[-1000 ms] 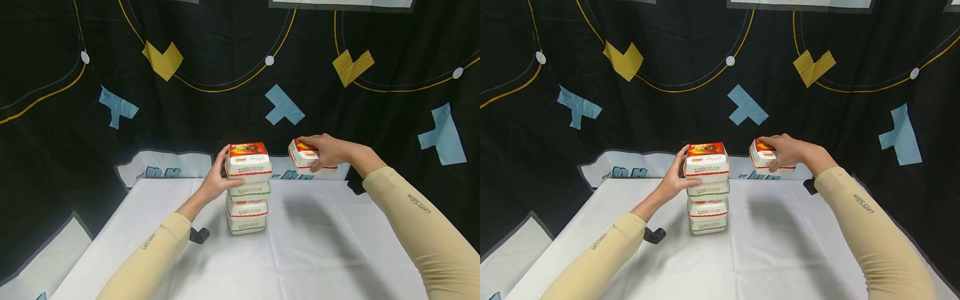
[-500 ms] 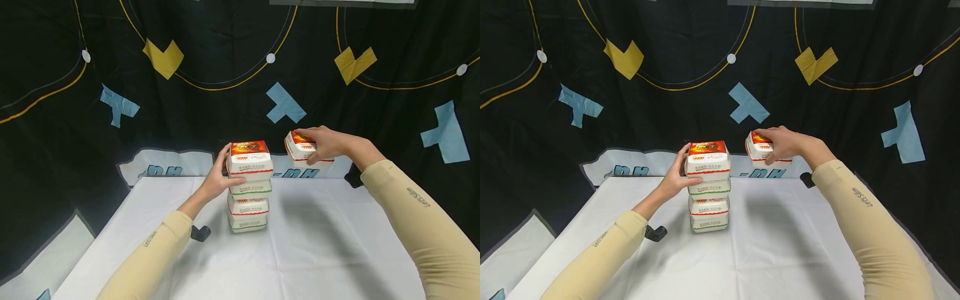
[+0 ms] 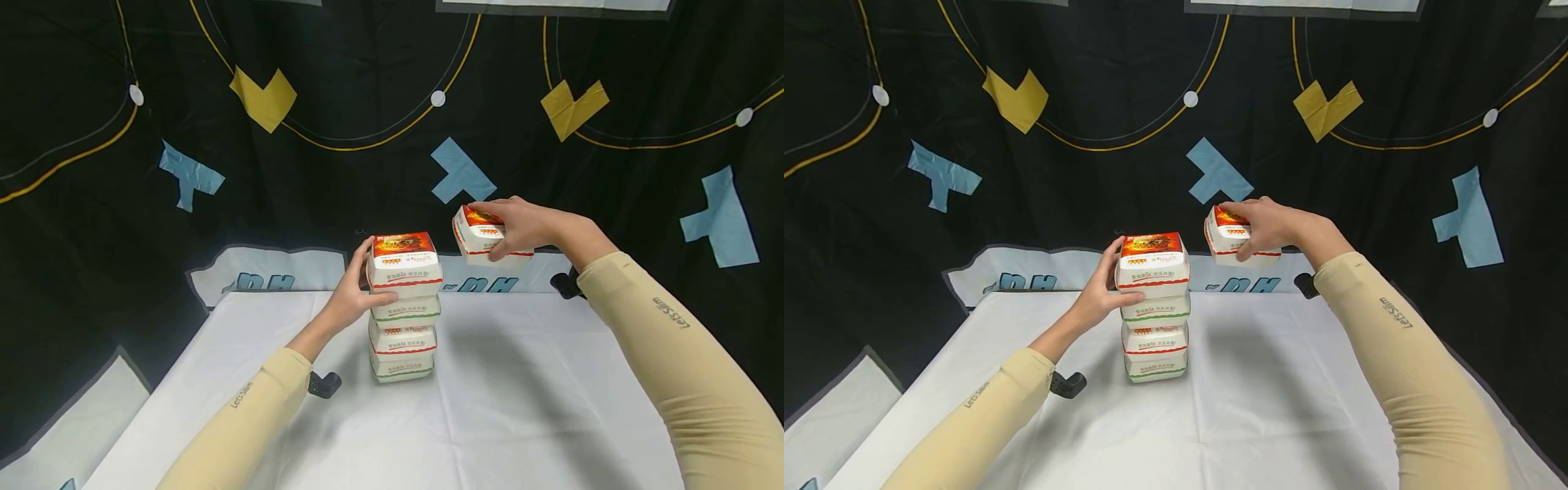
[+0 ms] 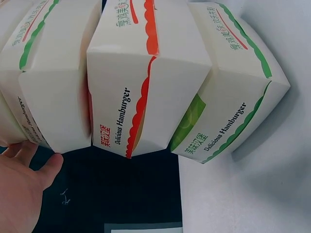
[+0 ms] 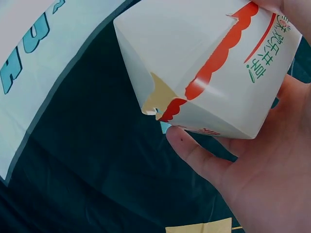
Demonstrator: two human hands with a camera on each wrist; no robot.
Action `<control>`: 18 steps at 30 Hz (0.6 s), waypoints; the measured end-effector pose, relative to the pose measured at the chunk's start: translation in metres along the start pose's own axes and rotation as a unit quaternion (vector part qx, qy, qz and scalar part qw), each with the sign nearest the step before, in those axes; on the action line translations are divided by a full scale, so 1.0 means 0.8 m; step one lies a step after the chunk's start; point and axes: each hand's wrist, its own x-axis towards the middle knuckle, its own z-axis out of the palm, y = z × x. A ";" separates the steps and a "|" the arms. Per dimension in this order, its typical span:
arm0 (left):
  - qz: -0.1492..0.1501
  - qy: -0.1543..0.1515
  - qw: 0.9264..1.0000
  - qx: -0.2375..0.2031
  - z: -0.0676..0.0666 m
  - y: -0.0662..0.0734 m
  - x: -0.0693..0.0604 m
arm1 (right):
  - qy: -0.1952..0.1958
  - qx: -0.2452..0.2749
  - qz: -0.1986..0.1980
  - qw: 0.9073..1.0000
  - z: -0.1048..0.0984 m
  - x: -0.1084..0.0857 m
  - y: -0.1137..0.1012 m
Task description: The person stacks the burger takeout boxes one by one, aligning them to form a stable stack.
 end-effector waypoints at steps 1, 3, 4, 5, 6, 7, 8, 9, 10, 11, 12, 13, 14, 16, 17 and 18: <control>0.001 0.002 1.000 0.000 0.000 -0.001 0.000 | 0.000 0.000 -0.001 1.000 -0.001 0.000 -0.001; 0.003 0.004 1.000 0.000 0.001 -0.002 -0.001 | -0.001 -0.005 -0.002 1.000 -0.003 0.001 -0.003; 0.004 0.005 1.000 0.000 0.001 -0.002 -0.001 | -0.002 -0.006 -0.002 1.000 -0.004 0.002 -0.005; 0.006 0.007 1.000 0.001 0.001 -0.002 -0.001 | -0.002 -0.007 -0.001 1.000 -0.006 0.002 -0.006; 0.006 0.008 1.000 0.001 0.001 -0.002 -0.001 | -0.002 -0.007 -0.002 1.000 -0.007 0.003 -0.007; 0.009 0.009 1.000 0.003 0.001 -0.002 -0.002 | -0.002 -0.006 -0.004 1.000 -0.008 0.003 -0.008; 0.010 0.011 1.000 0.003 0.001 -0.002 -0.003 | -0.003 -0.006 -0.004 1.000 -0.009 0.004 -0.010; 0.011 0.012 1.000 0.003 0.001 -0.001 -0.003 | -0.003 -0.006 -0.005 1.000 -0.010 0.004 -0.011; 0.011 0.013 1.000 0.005 0.001 -0.001 -0.004 | -0.004 -0.006 -0.006 1.000 -0.012 0.004 -0.013; 0.012 0.013 1.000 0.007 0.001 -0.001 -0.004 | -0.004 -0.007 -0.009 1.000 -0.013 0.005 -0.014; 0.013 0.013 1.000 0.007 0.001 -0.001 -0.004 | -0.004 -0.007 -0.011 1.000 -0.014 0.005 -0.015; 0.015 0.012 1.000 0.008 0.002 -0.002 -0.004 | -0.004 -0.007 -0.013 1.000 -0.015 0.006 -0.017; 0.014 0.011 1.000 0.008 0.002 -0.001 -0.004 | -0.003 -0.009 -0.015 1.000 -0.016 0.006 -0.017; 0.013 0.010 1.000 0.010 0.002 -0.002 -0.004 | -0.001 -0.011 -0.022 1.000 -0.017 0.007 -0.019; 0.013 0.009 1.000 0.010 0.002 -0.002 -0.004 | 0.001 -0.011 -0.026 1.000 -0.018 0.008 -0.021; 0.012 0.010 1.000 0.010 0.002 -0.001 -0.003 | 0.002 -0.010 -0.029 1.000 -0.019 0.008 -0.022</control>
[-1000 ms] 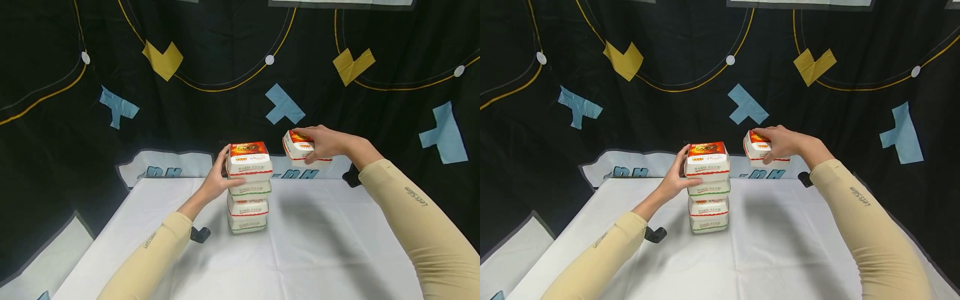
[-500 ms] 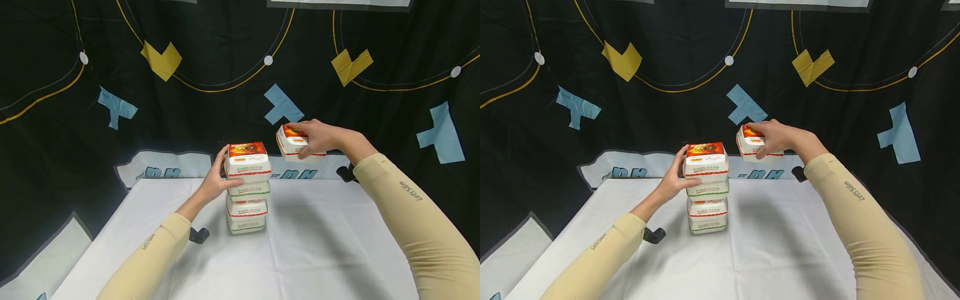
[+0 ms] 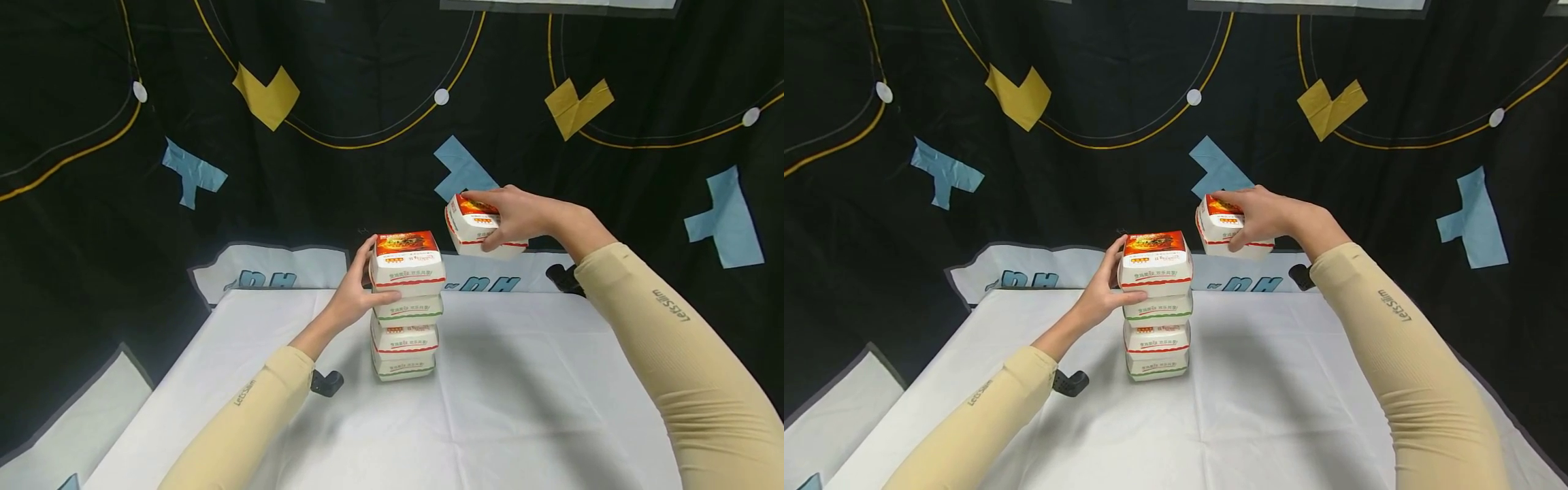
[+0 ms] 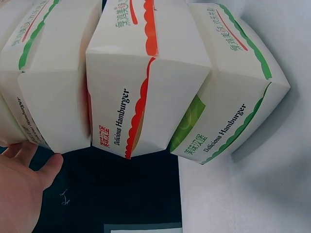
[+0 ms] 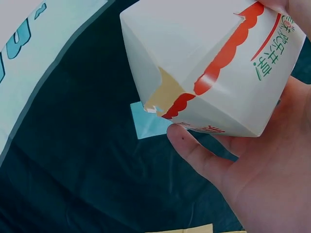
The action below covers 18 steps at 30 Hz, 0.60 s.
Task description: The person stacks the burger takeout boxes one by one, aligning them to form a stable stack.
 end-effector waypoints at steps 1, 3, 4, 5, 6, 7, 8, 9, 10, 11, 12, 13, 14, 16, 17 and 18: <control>-0.001 0.001 1.000 0.001 0.000 0.001 0.000 | 0.001 0.000 -0.003 1.000 -0.001 0.001 -0.002; -0.001 0.002 1.000 0.000 0.000 0.002 0.000 | 0.002 0.000 -0.007 1.000 -0.004 0.002 -0.005; -0.001 0.002 1.000 -0.001 0.000 0.002 0.000 | 0.003 -0.001 -0.008 1.000 -0.004 0.003 -0.007; -0.001 0.002 1.000 -0.002 0.000 0.002 0.000 | 0.004 0.000 -0.008 1.000 -0.005 0.003 -0.008; -0.001 0.002 1.000 -0.002 0.001 0.002 -0.001 | 0.003 0.000 -0.008 1.000 -0.006 0.003 -0.010; 0.000 0.002 1.000 -0.002 0.001 0.003 -0.001 | 0.003 0.000 -0.008 1.000 -0.006 0.004 -0.011; -0.001 0.002 1.000 -0.003 0.001 0.003 -0.001 | 0.002 0.000 -0.008 1.000 -0.006 0.005 -0.013; -0.002 0.003 1.000 -0.002 0.001 0.002 -0.002 | 0.001 -0.001 -0.009 1.000 -0.007 0.005 -0.014; -0.003 0.003 1.000 -0.003 0.001 0.002 -0.002 | 0.001 -0.001 -0.008 1.000 -0.007 0.006 -0.015; -0.003 0.003 1.000 -0.003 0.001 0.002 -0.001 | 0.000 -0.001 -0.007 1.000 -0.008 0.006 -0.017; -0.002 0.002 1.000 -0.003 0.001 0.002 -0.001 | -0.001 -0.002 -0.009 1.000 -0.009 0.007 -0.018; -0.002 0.002 1.000 -0.004 0.001 0.001 -0.001 | -0.001 -0.003 -0.011 1.000 -0.010 0.007 -0.020; -0.002 0.003 1.000 -0.005 0.002 0.001 0.000 | 0.000 -0.003 -0.013 1.000 -0.011 0.008 -0.021; 0.001 0.002 1.000 -0.004 0.002 0.000 0.001 | 0.002 -0.004 -0.018 1.000 -0.015 0.008 -0.025; 0.002 0.001 1.000 -0.004 0.002 0.000 0.001 | 0.003 -0.004 -0.021 1.000 -0.016 0.009 -0.026; 0.003 0.001 1.000 -0.005 0.002 0.000 0.002 | 0.004 -0.006 -0.023 1.000 -0.018 0.009 -0.028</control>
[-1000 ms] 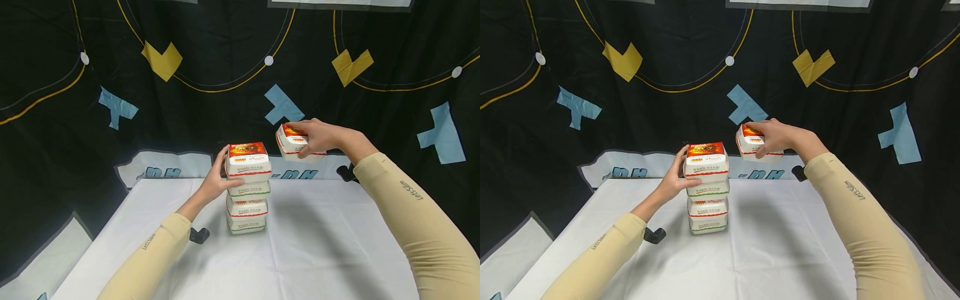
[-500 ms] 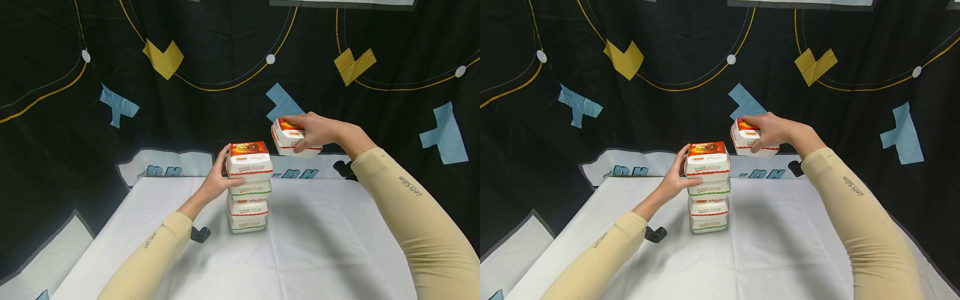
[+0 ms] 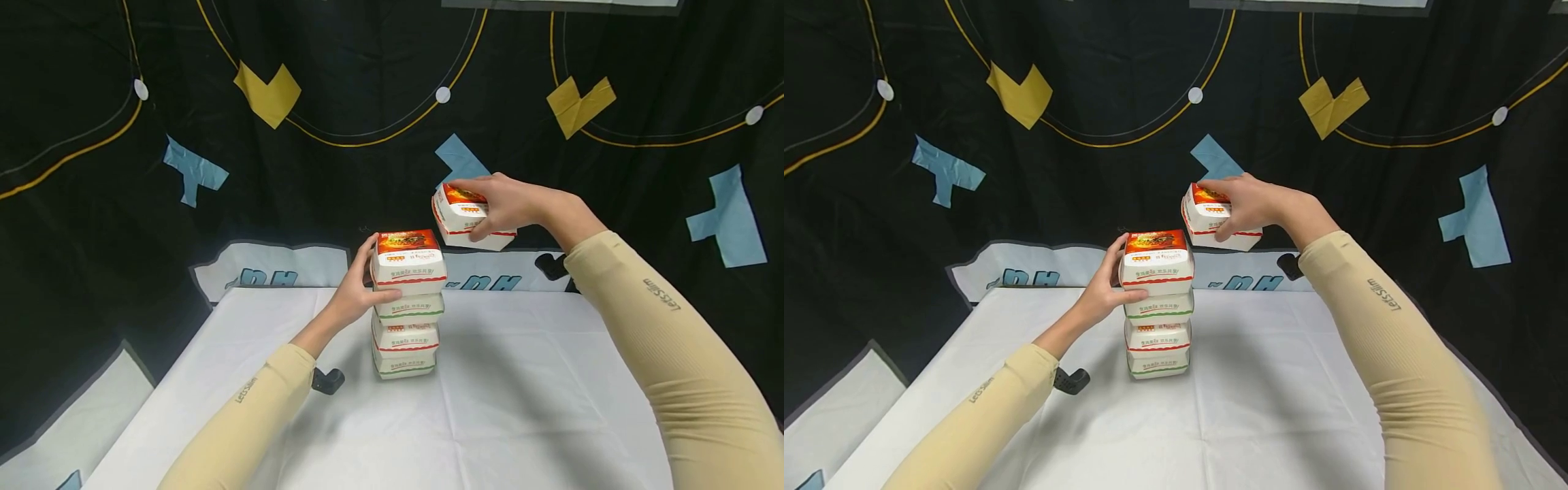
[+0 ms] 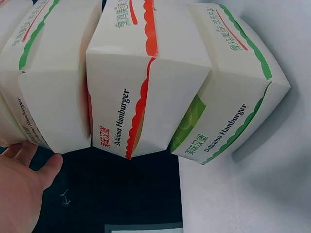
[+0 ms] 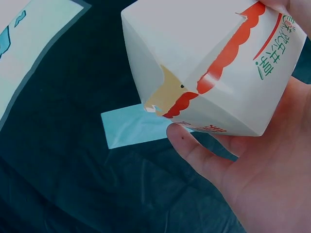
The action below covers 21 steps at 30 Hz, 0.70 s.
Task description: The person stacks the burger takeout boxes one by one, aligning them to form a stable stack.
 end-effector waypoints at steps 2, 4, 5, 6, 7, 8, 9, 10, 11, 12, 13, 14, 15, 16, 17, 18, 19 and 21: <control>-0.002 0.001 1.000 0.001 0.000 0.000 0.001 | 0.001 -0.001 0.000 1.000 -0.003 0.001 -0.003; -0.003 0.000 1.000 0.001 0.000 0.001 0.001 | 0.001 -0.002 0.004 1.000 -0.005 0.002 -0.006; -0.004 0.000 1.000 0.001 0.000 0.001 0.001 | 0.000 -0.002 0.005 1.000 -0.006 0.002 -0.008; -0.004 0.000 1.000 0.001 0.000 0.001 0.001 | 0.000 -0.003 0.008 1.000 -0.006 0.003 -0.010; -0.003 0.000 1.000 0.001 0.000 0.001 0.001 | 0.000 -0.003 0.009 1.000 -0.007 0.004 -0.011; -0.002 -0.001 1.000 0.000 0.000 0.002 0.001 | 0.000 -0.003 0.009 1.000 -0.008 0.004 -0.013; 0.000 -0.002 1.000 -0.001 0.000 0.001 0.001 | 0.000 -0.003 0.010 1.000 -0.008 0.005 -0.015; 0.002 -0.003 1.000 -0.001 0.000 0.001 0.001 | 0.001 -0.004 0.009 1.000 -0.009 0.006 -0.017; 0.002 -0.003 1.000 -0.001 0.000 0.001 0.002 | 0.000 -0.004 0.008 1.000 -0.009 0.007 -0.020; 0.003 -0.004 1.000 -0.001 -0.001 0.001 0.002 | 0.000 -0.004 0.007 1.000 -0.010 0.008 -0.022; 0.004 -0.004 1.000 0.000 -0.001 0.002 0.002 | 0.000 -0.003 0.006 1.000 -0.010 0.010 -0.024; 0.004 -0.005 1.000 0.001 -0.001 0.002 0.002 | -0.001 -0.003 0.004 1.000 -0.011 0.011 -0.027; 0.004 -0.004 1.000 0.002 -0.002 0.002 0.002 | -0.001 -0.001 0.001 1.000 -0.011 0.012 -0.030; 0.004 -0.005 1.000 0.003 -0.002 0.003 0.002 | -0.001 0.000 -0.003 1.000 -0.011 0.014 -0.032; 0.003 -0.005 1.000 0.002 -0.002 0.003 0.002 | -0.002 0.001 -0.005 1.000 -0.012 0.015 -0.035; 0.003 -0.005 1.000 0.004 -0.001 0.003 0.002 | -0.003 0.002 -0.005 1.000 -0.012 0.015 -0.038; 0.003 -0.005 1.000 0.003 -0.001 0.003 0.002 | -0.003 0.003 -0.007 1.000 -0.012 0.016 -0.040; 0.003 -0.005 1.000 0.000 0.000 0.003 0.002 | -0.002 0.005 -0.010 1.000 -0.013 0.017 -0.045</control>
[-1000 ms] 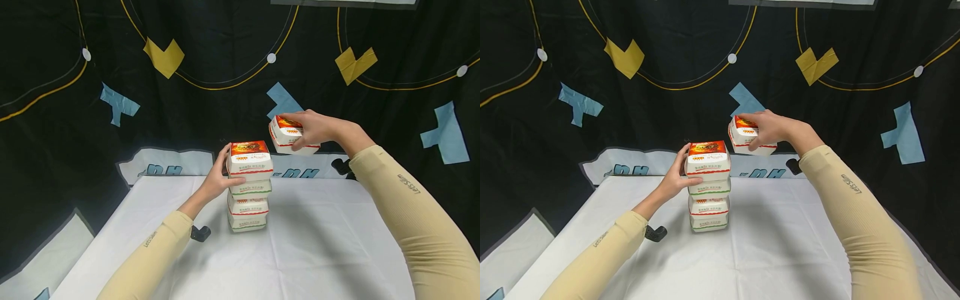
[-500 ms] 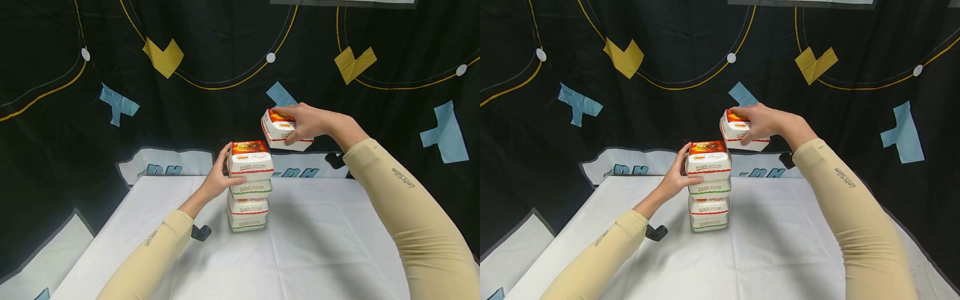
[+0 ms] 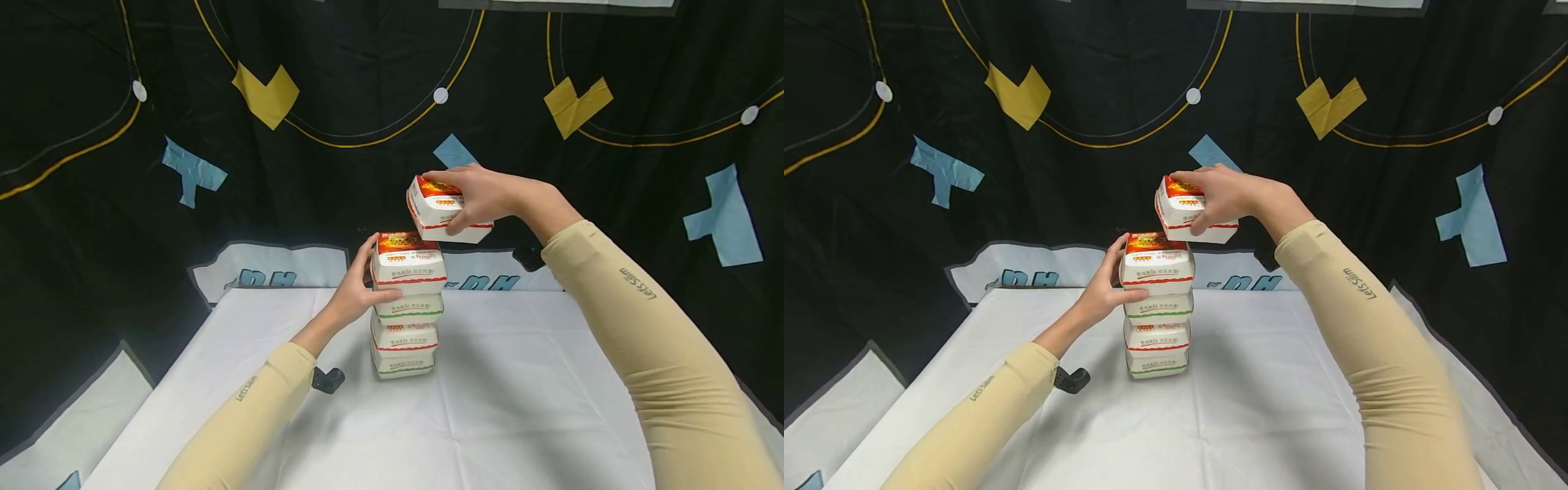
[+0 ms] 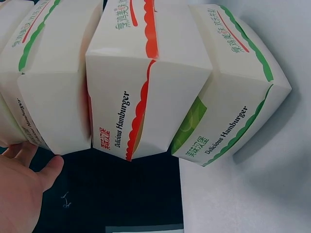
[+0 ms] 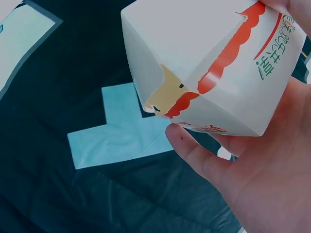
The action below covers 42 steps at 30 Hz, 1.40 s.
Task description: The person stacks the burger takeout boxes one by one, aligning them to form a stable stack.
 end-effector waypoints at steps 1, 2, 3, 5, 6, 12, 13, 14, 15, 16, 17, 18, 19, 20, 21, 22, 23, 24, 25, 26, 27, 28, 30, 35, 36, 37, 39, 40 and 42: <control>0.000 0.000 1.000 0.000 0.000 0.000 0.000 | 0.001 0.000 0.000 1.000 0.000 0.001 -0.002; -0.002 0.000 1.000 -0.001 0.000 -0.001 -0.001 | 0.001 0.001 0.000 1.000 0.001 0.003 -0.005; -0.003 -0.001 1.000 0.000 0.001 -0.001 -0.002 | 0.001 0.000 -0.002 1.000 0.002 0.004 -0.007; -0.008 -0.002 1.000 -0.002 0.001 -0.002 -0.005 | -0.001 -0.001 -0.008 1.000 0.005 0.008 -0.010; -0.010 -0.002 1.000 -0.002 0.001 -0.002 -0.006 | -0.002 -0.002 -0.010 1.000 0.006 0.009 -0.012; -0.014 -0.002 1.000 -0.005 0.002 -0.004 -0.007 | -0.010 -0.003 -0.016 1.000 0.008 0.015 -0.024; -0.014 -0.004 1.000 -0.005 0.002 -0.005 -0.006 | -0.012 -0.003 -0.017 1.000 0.007 0.016 -0.026; -0.015 -0.005 1.000 -0.005 0.002 -0.005 -0.006 | -0.014 -0.004 -0.018 1.000 0.007 0.017 -0.028; -0.017 -0.006 1.000 -0.005 0.002 -0.005 -0.006 | -0.016 -0.005 -0.019 1.000 0.006 0.018 -0.029; -0.019 -0.007 1.000 -0.005 0.002 -0.004 -0.006 | -0.018 -0.007 -0.020 1.000 0.006 0.019 -0.031; -0.018 -0.007 1.000 -0.004 0.002 -0.004 -0.005 | -0.020 -0.008 -0.021 1.000 0.005 0.020 -0.034; -0.018 -0.007 1.000 -0.004 0.001 -0.003 -0.005 | -0.021 -0.010 -0.024 0.999 0.005 0.021 -0.036; -0.017 -0.006 1.000 -0.003 0.000 -0.002 -0.004 | -0.021 -0.011 -0.026 0.999 0.005 0.023 -0.038; -0.016 -0.005 1.000 -0.002 -0.001 -0.001 -0.004 | -0.021 -0.013 -0.027 0.999 0.004 0.024 -0.040; -0.015 -0.005 1.000 -0.001 -0.002 0.000 -0.004 | -0.021 -0.014 -0.030 0.999 0.004 0.026 -0.042; -0.015 -0.005 1.000 0.001 -0.003 0.001 -0.004 | -0.021 -0.015 -0.031 0.999 0.004 0.027 -0.044; -0.015 -0.006 1.000 0.002 -0.004 0.002 -0.003 | -0.021 -0.015 -0.031 0.999 0.005 0.029 -0.046; -0.014 -0.007 1.000 0.001 -0.004 0.003 -0.003 | -0.022 -0.015 -0.031 0.999 0.005 0.029 -0.047; -0.014 -0.010 1.000 0.001 -0.005 0.003 -0.003 | -0.023 -0.015 -0.031 0.999 0.006 0.030 -0.049; -0.014 -0.011 1.000 0.000 -0.005 0.003 -0.003 | -0.025 -0.014 -0.029 0.999 0.006 0.031 -0.050; -0.014 -0.012 1.000 -0.001 -0.005 0.003 -0.002 | -0.026 -0.014 -0.027 0.999 0.007 0.031 -0.051; -0.015 -0.013 1.000 -0.002 -0.005 0.003 -0.002 | -0.028 -0.013 -0.024 0.999 0.007 0.031 -0.052; -0.017 -0.013 1.000 0.000 -0.005 0.002 -0.002 | -0.032 -0.012 -0.017 0.999 0.009 0.031 -0.054; -0.022 -0.006 1.000 0.008 -0.006 0.000 -0.002 | -0.038 -0.009 -0.010 0.999 0.010 0.032 -0.058; -0.021 -0.004 1.000 0.008 -0.006 0.000 -0.002 | -0.040 -0.009 -0.011 0.999 0.010 0.032 -0.059; -0.021 -0.004 1.000 0.007 -0.006 -0.001 -0.002 | -0.042 -0.011 -0.009 0.999 0.010 0.033 -0.060; -0.020 -0.006 1.000 0.006 -0.006 -0.001 -0.002 | -0.048 -0.016 -0.003 0.999 0.010 0.033 -0.061; -0.020 -0.008 1.000 0.008 -0.006 -0.001 -0.002 | -0.050 -0.021 0.000 0.999 0.011 0.034 -0.062; -0.021 -0.007 1.000 0.008 -0.007 -0.001 -0.003 | -0.056 -0.027 0.002 0.998 0.011 0.035 -0.064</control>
